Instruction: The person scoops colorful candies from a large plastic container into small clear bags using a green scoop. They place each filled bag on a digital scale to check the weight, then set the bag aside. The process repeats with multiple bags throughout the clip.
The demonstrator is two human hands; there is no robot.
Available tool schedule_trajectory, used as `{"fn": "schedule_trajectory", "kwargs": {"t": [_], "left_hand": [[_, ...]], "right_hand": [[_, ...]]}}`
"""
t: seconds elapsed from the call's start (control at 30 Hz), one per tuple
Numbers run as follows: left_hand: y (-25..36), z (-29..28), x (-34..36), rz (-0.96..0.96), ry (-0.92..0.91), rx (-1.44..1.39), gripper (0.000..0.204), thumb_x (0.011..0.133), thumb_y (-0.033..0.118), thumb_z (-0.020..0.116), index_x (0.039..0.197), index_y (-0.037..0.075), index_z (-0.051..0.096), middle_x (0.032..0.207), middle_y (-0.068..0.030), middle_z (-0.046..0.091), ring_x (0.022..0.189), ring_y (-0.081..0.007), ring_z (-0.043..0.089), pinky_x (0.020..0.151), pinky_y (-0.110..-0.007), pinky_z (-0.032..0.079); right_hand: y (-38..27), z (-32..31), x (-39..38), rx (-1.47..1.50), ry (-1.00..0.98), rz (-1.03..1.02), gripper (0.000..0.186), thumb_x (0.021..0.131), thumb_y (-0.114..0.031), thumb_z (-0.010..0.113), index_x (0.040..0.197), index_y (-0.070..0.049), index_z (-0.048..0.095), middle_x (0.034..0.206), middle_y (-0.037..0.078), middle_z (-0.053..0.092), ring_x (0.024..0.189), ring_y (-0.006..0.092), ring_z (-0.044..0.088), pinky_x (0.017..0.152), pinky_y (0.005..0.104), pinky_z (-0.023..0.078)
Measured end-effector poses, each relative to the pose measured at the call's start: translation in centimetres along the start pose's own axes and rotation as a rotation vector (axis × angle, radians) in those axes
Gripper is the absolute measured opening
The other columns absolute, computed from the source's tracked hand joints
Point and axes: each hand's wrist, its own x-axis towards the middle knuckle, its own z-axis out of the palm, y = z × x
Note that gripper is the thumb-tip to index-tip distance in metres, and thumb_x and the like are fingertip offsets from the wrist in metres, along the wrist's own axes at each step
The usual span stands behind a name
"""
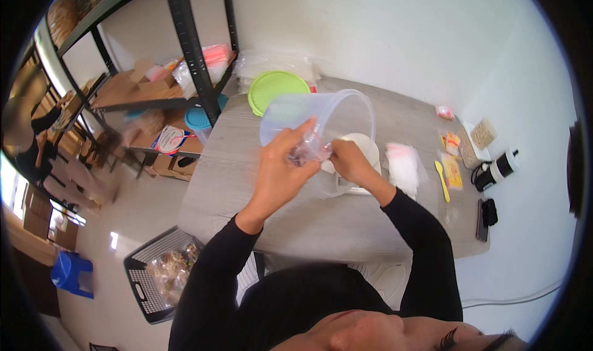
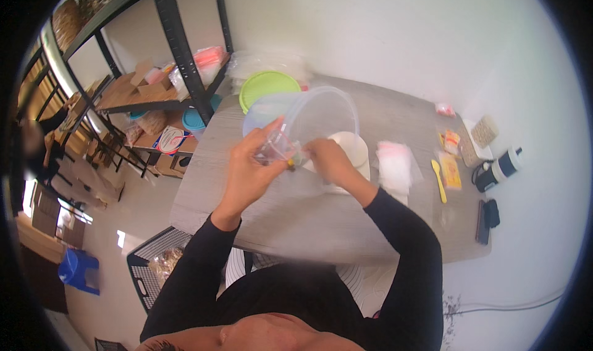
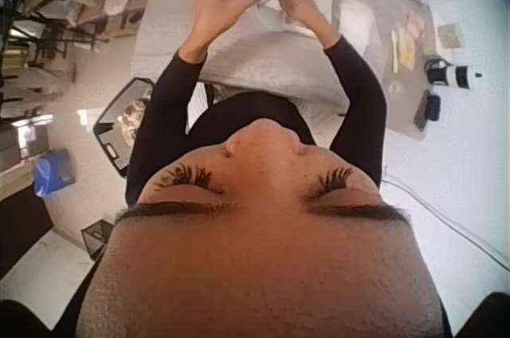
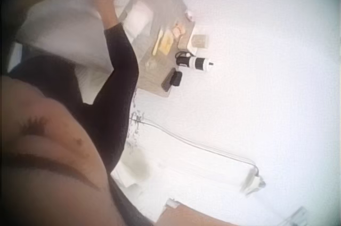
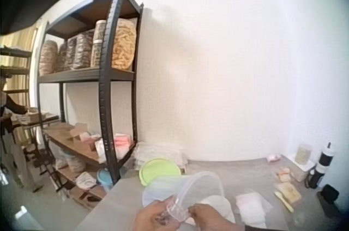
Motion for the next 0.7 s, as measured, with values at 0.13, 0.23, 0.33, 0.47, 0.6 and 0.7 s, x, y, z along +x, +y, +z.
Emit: {"fn": "schedule_trajectory", "kwargs": {"t": [0.13,0.23,0.33,0.47,0.6,0.7], "left_hand": [[0.9,1.0,-0.3,0.029,0.006,0.09,0.063,0.078,0.004,0.08,0.139,0.006,0.064,0.088,-0.0051,0.06,0.075,-0.0109,0.056,0.066,-0.028,0.048],[1.4,1.3,-0.7,0.037,-0.001,0.084,0.063,0.079,0.005,0.081,0.14,0.006,0.064,0.088,-0.0058,0.06,0.073,-0.0114,0.056,0.065,-0.028,0.047],[1.3,1.1,-1.0,0.012,0.006,0.066,0.064,0.079,0.004,0.08,0.14,0.006,0.063,0.091,-0.0053,0.062,0.077,-0.0102,0.057,0.067,-0.028,0.049],[0.3,-0.9,-1.0,-0.001,0.083,0.042,0.063,0.08,0.0,0.078,0.141,0.004,0.061,0.104,-0.0055,0.067,0.087,-0.0098,0.063,0.071,-0.027,0.054],[-0.3,-3.4,-1.2,-0.134,0.13,-0.148,0.061,0.084,-0.003,0.074,0.143,0.003,0.058,0.117,-0.0077,0.067,0.093,-0.0118,0.067,0.067,-0.026,0.057],[-0.3,-5.5,-1.3,-0.179,0.187,-0.193,0.058,0.087,-0.005,0.071,0.142,0.002,0.057,0.114,-0.0081,0.067,0.088,-0.0111,0.067,0.062,-0.025,0.058]], "right_hand": [[-0.4,1.5,-1.1,0.334,-0.038,0.006,0.021,0.091,-0.007,0.064,0.108,0.002,0.073,0.101,0.024,0.072,0.093,0.0392,0.07,0.082,0.043,0.053],[-0.8,2.3,-0.7,0.55,-0.025,0.061,0.025,0.091,-0.011,0.067,0.111,0.002,0.074,0.098,0.019,0.075,0.089,0.027,0.071,0.081,0.0392,0.053],[-1.1,1.4,-0.7,0.801,-0.107,0.122,0.027,0.094,-0.015,0.067,0.114,0.001,0.074,0.101,0.011,0.076,0.09,0.0197,0.069,0.083,0.0355,0.053],[-2.4,-1.1,1.3,0.949,-0.231,0.243,0.032,0.099,-0.02,0.064,0.123,0.0,0.071,0.109,0.007,0.074,0.097,0.0159,0.067,0.087,0.0312,0.052],[-3.7,-4.2,2.4,1.013,-0.235,0.256,0.025,0.101,-0.017,0.064,0.119,-0.001,0.071,0.104,0.004,0.069,0.089,0.0086,0.059,0.08,0.0236,0.048],[-4.8,-6.4,3.2,0.899,-0.209,0.19,0.028,0.102,-0.02,0.06,0.121,-0.002,0.07,0.104,0.008,0.073,0.089,0.0126,0.063,0.08,0.0274,0.05]]}}
